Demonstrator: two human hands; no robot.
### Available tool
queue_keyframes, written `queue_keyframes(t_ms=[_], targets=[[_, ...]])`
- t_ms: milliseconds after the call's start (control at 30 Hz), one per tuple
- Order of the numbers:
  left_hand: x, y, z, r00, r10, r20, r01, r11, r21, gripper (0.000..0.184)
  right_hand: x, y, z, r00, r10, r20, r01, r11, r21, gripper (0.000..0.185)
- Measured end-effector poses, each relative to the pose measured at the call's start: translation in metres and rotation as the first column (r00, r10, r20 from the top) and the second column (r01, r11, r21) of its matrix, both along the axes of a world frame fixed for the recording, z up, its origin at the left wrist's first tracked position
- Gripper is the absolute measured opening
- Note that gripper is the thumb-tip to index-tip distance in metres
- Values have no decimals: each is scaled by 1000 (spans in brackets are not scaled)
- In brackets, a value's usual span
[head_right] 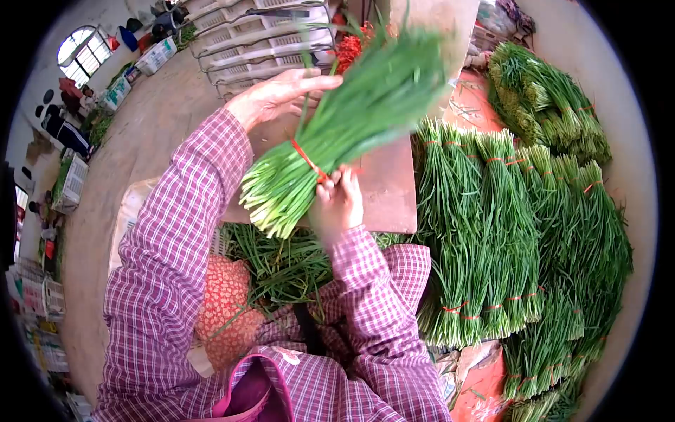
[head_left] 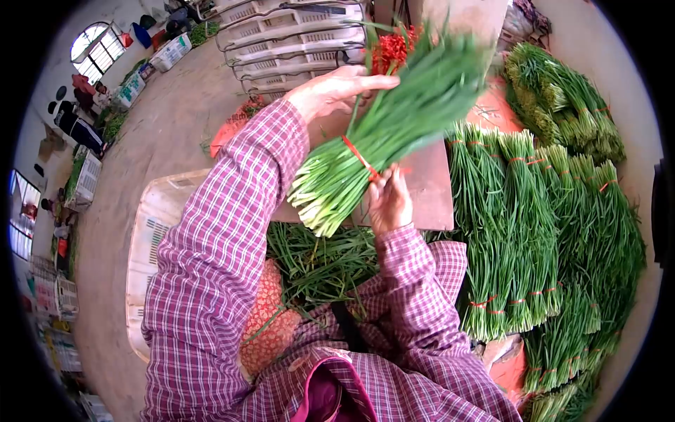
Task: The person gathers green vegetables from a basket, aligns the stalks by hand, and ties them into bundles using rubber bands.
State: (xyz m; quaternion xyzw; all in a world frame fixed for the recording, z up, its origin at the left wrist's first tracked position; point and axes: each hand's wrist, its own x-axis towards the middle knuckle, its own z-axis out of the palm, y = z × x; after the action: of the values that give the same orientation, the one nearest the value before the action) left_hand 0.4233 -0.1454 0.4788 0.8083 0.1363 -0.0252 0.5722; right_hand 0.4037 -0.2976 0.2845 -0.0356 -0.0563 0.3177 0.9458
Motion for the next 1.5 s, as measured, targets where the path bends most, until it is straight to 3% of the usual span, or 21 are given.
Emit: queue_keyframes(t_ms=[67,167,267,367,467,533,600,700,767,800,867,933,967,1000,1033,1067,1133,1267,1333,1433,1500], targets=[[15,42,-40,1000,6,31,-13,976,219,79,-12,-4,-34,985,-100,-143,60,963,-262,14],[-13,58,-48,986,-161,42,135,923,359,53,-19,-10,-33,965,-154,-211,94,959,-268,11],[-50,45,-62,986,-166,25,152,944,294,39,-17,-9,-49,993,-104,-58,97,989,-115,13],[-73,20,-78,995,-98,31,86,959,270,35,-18,-8,-38,969,-141,-205,99,974,-203,10],[-79,2,-92,959,-212,191,70,823,564,26,-20,-9,-36,968,-149,-200,106,972,-210,10],[-79,1,-102,948,-224,226,56,817,574,23,-19,-9,-40,970,-155,-185,112,968,-226,12],[-81,3,-106,936,-142,322,-11,903,430,20,-18,-8,-41,977,-149,-151,121,976,-180,13],[-93,11,-100,932,132,338,-70,980,-188,8,-19,-8,-41,973,-156,-167,124,974,-187,13],[-107,26,-95,897,272,349,-54,850,-524,8,-19,-8,-42,971,-159,-177,124,973,-192,13],[-116,44,-96,897,272,348,-55,851,-522,8,-19,-7,-45,978,-165,-129,139,972,-188,13],[-136,83,-97,866,390,313,53,550,-834,9,-18,-7,-50,983,-167,-82,150,972,-182,14],[-152,93,-77,766,476,433,-74,733,-676,11,-15,-6,-54,978,-149,-145,123,977,-177,13],[-165,94,-62,788,492,371,-376,861,-343,38,-15,-5,-56,981,-144,-128,124,980,-155,15],[-168,82,-54,787,492,372,-376,861,-343,38,-15,-4,-56,981,-143,-128,123,980,-154,15],[-164,64,-51,790,300,535,-505,813,289,56,-15,-3,-56,984,-150,-99,136,981,-139,16],[-160,42,-50,837,54,545,-523,377,765,75,-15,-3,-55,985,-157,-69,148,981,-124,17],[-147,-15,-60,948,-106,301,-238,393,888,112,-15,-1,-48,980,-198,-13,191,958,-212,19],[-122,-57,-125,985,-167,36,21,327,945,137,-21,-4,-17,957,-237,170,289,837,-465,20],[-113,-37,-131,996,-78,47,-23,290,957,131,-19,-13,12,864,-174,473,450,689,-569,20],[-107,-3,-108,974,-214,79,51,541,840,106,6,-6,51,667,-11,745,622,559,-549,19],[-100,15,-77,960,-279,-8,234,788,569,94,22,2,80,548,71,833,691,524,-499,17]])
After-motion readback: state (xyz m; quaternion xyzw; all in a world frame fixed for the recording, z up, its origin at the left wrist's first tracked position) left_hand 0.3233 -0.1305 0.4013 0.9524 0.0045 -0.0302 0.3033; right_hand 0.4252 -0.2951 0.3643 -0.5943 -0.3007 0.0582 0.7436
